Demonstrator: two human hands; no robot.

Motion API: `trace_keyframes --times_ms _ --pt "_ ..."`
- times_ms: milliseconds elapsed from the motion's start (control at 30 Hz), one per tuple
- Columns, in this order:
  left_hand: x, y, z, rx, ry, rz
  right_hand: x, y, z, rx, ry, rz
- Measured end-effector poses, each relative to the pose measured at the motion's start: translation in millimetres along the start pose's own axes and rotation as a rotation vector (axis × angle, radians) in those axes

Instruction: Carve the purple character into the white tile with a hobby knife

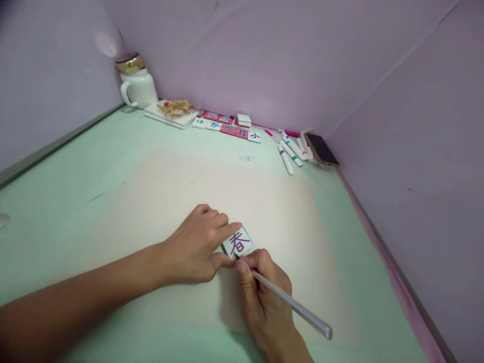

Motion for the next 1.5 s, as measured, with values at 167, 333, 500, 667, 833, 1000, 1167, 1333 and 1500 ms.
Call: trace_keyframes --times_ms 167,333,500,667,833,1000,1167,1333,1500 --pt "0.1 5.0 -0.1 0.051 -0.057 0.022 0.1 0.2 0.4 -0.007 -0.029 0.037" --pt "0.8 6.6 1.0 0.099 -0.078 0.048 1.8 -0.2 -0.4 0.007 -0.024 0.048" --pt "1.0 4.8 2.1 0.12 -0.102 0.09 1.2 -0.5 -3.9 0.011 -0.037 0.035" --pt "1.9 4.4 2.6 0.132 -0.124 0.097 -1.5 -1.2 -5.3 -0.012 -0.095 0.035" --pt "0.7 4.1 3.0 0.12 -0.106 0.098 -0.8 -1.7 -7.2 -0.031 -0.125 0.028" --pt "-0.4 4.4 2.6 0.099 -0.105 0.096 -1.3 -1.5 -10.9 0.014 -0.094 -0.017" --pt "-0.2 4.0 2.2 0.099 -0.103 0.09 -4.0 -0.7 -12.9 0.033 -0.086 -0.046" --pt "-0.1 3.1 2.4 0.106 -0.099 0.092 -2.3 -2.3 -14.9 0.04 -0.09 -0.031" --pt "0.1 3.8 2.6 0.089 -0.105 0.09 -1.8 -1.6 -16.1 0.048 -0.082 -0.037"
Point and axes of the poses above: each hand's wrist, its own z-axis towards the middle knuckle, its own y-axis out of the back of the hand, x = y × z, the point moved 5 cm from there along z, towards the middle knuckle, and after that the axes turned 3 degrees about z, right-handed, at the moved point
